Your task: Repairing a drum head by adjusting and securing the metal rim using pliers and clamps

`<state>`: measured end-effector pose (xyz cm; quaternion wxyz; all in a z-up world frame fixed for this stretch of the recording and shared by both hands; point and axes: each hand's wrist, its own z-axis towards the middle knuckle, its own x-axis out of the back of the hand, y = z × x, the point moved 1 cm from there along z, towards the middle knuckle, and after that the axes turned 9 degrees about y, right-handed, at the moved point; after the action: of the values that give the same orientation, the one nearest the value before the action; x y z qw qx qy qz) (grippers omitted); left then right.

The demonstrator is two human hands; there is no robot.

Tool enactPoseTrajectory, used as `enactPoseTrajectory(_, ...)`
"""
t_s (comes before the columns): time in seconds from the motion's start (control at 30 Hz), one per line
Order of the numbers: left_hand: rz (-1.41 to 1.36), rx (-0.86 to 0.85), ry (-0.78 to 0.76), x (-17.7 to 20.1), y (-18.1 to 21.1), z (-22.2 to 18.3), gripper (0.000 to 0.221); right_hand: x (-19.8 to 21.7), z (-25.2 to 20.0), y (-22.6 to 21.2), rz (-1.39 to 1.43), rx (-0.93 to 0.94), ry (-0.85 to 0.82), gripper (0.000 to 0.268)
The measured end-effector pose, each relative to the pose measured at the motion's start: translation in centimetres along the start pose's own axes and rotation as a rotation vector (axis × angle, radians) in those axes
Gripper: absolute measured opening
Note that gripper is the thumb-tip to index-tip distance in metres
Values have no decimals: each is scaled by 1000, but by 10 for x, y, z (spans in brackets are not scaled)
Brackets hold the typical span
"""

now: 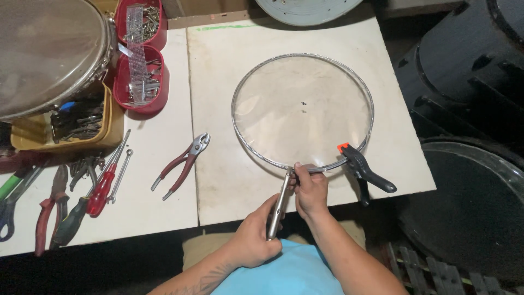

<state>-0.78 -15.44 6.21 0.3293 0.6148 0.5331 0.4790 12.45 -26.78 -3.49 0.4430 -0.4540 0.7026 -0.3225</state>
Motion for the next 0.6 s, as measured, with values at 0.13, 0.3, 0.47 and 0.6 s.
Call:
enactPoseTrajectory(0.13, -52, 11, -5, -1, 8, -1, 95, 1, 1, 1, 1, -6, 0, 26)
enactPoseTrajectory(0.3, -104, 81, -4, -4, 4, -1, 96, 2, 1, 2, 4, -37, 46, 24)
enactPoseTrajectory(0.47, -85, 96, 18, -8, 3, 0, 95, 1, 3, 5, 11, -14, 42, 25)
enactPoseTrajectory(0.6, -37, 150, 18, -7, 8, -1, 94, 1, 4, 8, -6, 24, 39, 26)
